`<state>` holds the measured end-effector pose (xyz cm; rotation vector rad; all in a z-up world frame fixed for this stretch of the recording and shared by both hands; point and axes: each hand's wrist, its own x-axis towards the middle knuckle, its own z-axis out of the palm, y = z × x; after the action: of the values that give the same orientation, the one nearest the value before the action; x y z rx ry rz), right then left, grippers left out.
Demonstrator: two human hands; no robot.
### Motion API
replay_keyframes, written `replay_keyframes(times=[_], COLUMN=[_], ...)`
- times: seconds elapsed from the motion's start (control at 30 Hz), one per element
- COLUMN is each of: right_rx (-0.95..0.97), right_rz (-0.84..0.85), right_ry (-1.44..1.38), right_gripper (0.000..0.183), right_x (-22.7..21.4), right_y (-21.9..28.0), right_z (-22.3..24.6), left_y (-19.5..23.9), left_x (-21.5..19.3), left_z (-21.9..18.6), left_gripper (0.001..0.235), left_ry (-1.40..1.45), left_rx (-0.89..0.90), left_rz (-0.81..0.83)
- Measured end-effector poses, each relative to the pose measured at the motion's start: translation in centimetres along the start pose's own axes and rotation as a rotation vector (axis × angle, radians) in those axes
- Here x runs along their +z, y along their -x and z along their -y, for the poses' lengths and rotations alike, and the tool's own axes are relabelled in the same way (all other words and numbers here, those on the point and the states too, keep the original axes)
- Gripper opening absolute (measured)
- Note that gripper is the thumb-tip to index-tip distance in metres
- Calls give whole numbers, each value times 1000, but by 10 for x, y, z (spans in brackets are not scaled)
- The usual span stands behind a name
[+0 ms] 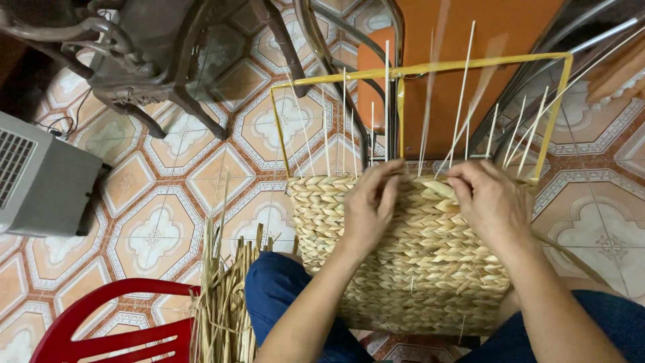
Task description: Weaving dried plant fibers onto a wire frame to create a handicraft mat.
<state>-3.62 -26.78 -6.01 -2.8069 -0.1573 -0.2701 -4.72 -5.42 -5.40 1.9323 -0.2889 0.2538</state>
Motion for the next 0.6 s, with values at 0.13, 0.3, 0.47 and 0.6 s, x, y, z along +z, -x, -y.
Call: replay_keyframes(times=[0.13,0.3,0.47,0.6], right_rx=[8,-6,-7,27], right_rz=[-32,2,21,27], right_ry=[-82,-42,-21,-412], right_gripper=[16,14,12,15], right_x=[4,-14,-13,49], right_y=[3,6,12,7], right_z=[-5,7,2,-59], left_y=[59,127,174,195], left_x=[-36,-71,-107,-140], left_z=[9,31,39,53], left_gripper=[26,28,25,23], left_ry=[-143,-251,-290,-238], left_rx=[233,-6,-149,-245], left_rz=[-243,-320,-531,-682])
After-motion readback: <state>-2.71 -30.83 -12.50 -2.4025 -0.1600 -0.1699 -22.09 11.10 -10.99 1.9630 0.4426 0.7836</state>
